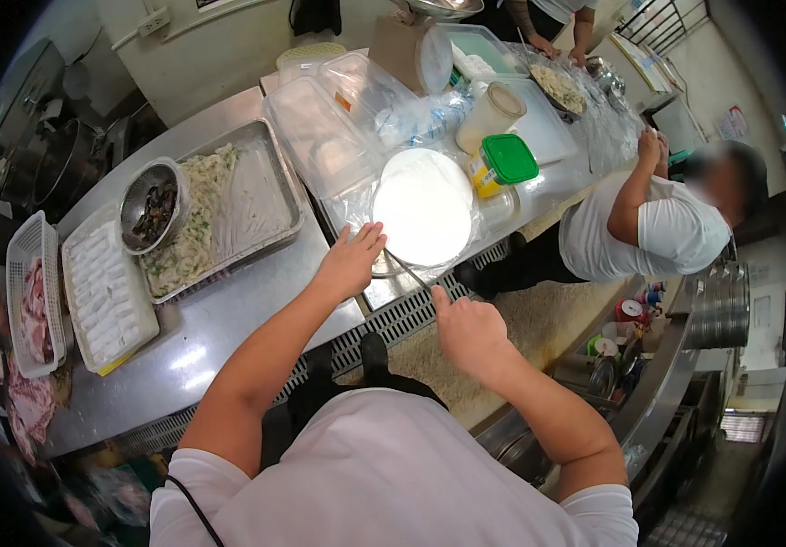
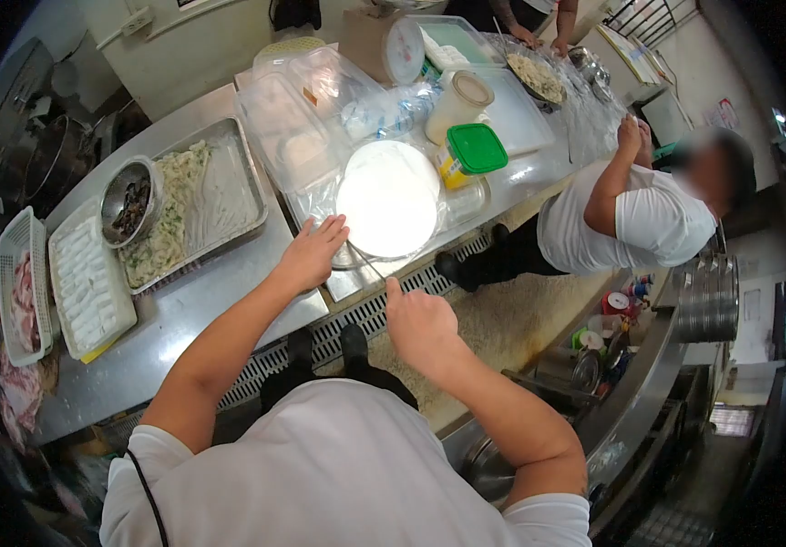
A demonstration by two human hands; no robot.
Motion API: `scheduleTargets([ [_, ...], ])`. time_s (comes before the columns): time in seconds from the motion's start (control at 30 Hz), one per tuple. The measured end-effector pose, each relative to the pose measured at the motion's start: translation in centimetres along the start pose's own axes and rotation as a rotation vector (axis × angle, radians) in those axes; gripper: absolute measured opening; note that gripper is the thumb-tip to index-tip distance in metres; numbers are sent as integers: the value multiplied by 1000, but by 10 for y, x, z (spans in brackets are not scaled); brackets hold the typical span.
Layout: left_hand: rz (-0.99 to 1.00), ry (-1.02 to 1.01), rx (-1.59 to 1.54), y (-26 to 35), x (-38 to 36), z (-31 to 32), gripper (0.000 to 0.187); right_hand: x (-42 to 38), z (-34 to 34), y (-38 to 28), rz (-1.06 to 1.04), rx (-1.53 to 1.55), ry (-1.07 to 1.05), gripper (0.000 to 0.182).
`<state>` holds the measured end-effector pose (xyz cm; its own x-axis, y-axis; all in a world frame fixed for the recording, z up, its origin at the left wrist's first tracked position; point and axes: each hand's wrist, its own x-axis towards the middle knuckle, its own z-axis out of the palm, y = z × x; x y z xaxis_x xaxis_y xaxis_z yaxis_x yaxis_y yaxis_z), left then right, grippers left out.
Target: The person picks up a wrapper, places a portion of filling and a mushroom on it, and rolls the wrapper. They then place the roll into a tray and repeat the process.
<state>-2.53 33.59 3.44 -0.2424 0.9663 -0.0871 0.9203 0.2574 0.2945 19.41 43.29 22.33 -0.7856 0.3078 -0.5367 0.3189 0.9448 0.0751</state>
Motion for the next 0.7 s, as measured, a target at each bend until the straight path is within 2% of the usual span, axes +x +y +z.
scheduleTargets([
  [0.3,4,-42,23,-1,2,1,79,-7,-16,16,-34,-106,-34,34],
  [0.4,3,-48,22,-3,1,1,79,-3,-27,20,-63,-140,-81,54],
  [0.7,-2,-63,75,-13,7,0,83,5,-34,27,-82,-160,-63,38],
])
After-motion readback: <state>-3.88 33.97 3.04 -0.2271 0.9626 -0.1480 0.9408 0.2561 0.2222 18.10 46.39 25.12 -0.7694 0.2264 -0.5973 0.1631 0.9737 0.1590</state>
